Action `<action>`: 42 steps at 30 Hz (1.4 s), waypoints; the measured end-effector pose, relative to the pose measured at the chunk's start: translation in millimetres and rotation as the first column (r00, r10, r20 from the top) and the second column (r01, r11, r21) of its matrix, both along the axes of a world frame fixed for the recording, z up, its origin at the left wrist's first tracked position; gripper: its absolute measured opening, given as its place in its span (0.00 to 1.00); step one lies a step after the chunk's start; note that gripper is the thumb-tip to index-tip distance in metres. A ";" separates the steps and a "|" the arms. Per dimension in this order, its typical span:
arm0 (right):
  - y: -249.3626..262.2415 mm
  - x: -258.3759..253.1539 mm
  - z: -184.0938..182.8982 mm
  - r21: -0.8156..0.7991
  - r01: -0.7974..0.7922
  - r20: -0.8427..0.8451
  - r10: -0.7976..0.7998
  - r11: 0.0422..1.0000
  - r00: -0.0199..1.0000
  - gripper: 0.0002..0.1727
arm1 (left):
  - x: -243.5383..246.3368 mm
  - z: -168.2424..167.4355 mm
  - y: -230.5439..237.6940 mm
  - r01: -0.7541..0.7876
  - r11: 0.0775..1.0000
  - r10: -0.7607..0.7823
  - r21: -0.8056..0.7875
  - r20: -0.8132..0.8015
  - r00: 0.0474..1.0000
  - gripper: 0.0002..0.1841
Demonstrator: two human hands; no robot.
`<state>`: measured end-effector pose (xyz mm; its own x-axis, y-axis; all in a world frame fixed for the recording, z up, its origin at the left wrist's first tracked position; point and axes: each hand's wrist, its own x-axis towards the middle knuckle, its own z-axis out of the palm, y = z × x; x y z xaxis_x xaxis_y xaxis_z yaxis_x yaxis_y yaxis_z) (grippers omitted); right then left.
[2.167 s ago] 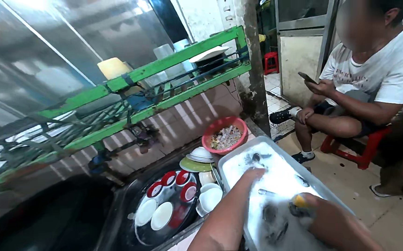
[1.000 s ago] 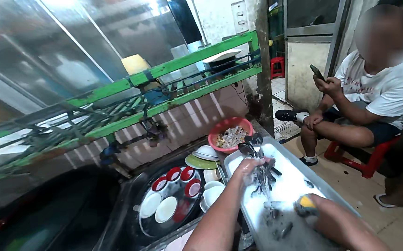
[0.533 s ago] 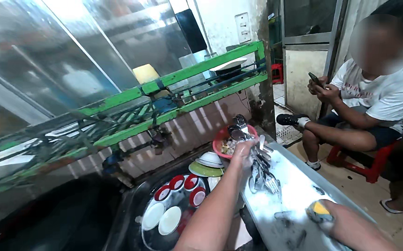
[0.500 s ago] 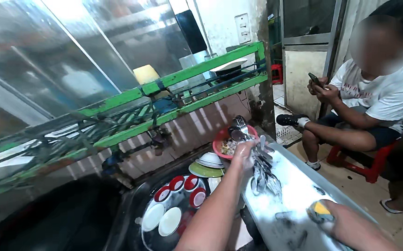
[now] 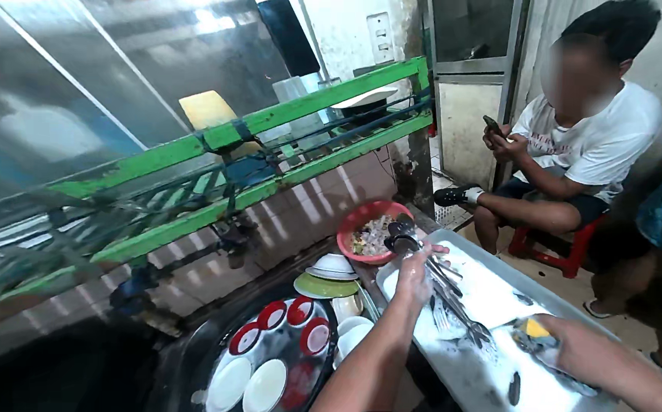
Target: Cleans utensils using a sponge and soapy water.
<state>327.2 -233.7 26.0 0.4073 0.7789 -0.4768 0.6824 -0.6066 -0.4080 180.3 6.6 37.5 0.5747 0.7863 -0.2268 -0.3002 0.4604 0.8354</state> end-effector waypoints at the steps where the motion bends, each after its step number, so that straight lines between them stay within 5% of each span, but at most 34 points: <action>1: 0.0 1.0 -2.4 0.007 -0.004 0.008 0.004 1.000 1.000 0.29 | -0.6 7.3 4.6 -0.028 1.000 0.029 -0.008 0.025 0.999 0.10; 10: 0.0 -5.1 -0.9 0.029 -0.034 0.076 0.032 0.999 0.997 0.33 | -18.7 65.5 16.3 -0.313 0.945 0.326 -0.099 0.179 0.928 0.09; 18: -9.3 -12.9 18.1 0.290 -0.173 0.059 0.163 0.941 0.985 0.39 | -32.5 77.3 19.0 -0.526 0.820 0.572 -0.227 0.265 0.776 0.08; 26: -15.5 -7.0 16.5 0.338 -0.264 0.041 0.266 0.903 0.963 0.35 | -26.1 97.7 0.0 -0.575 0.777 0.630 -0.258 0.316 0.709 0.09; 32: -15.2 -24.2 16.6 0.586 -0.334 0.104 0.340 0.738 0.934 0.25 | -13.9 116.8 0.4 -0.583 0.747 0.664 -0.319 0.395 0.635 0.07; 36: 28.0 -52.0 -0.1 0.400 -0.383 -0.055 0.440 0.832 0.896 0.36 | -2.2 122.2 -13.0 -0.548 0.729 0.682 -0.410 0.372 0.630 0.10; 39: 57.5 -70.0 -2.5 0.376 -0.162 -0.410 0.321 0.912 0.854 0.48 | 2.5 117.3 -23.4 -0.529 0.742 0.666 -0.411 0.370 0.647 0.13; 42: 66.0 -84.2 8.9 0.354 0.301 -0.748 0.074 0.885 0.660 0.38 | -0.2 107.5 -34.9 -0.559 0.740 0.667 -0.373 0.299 0.682 0.15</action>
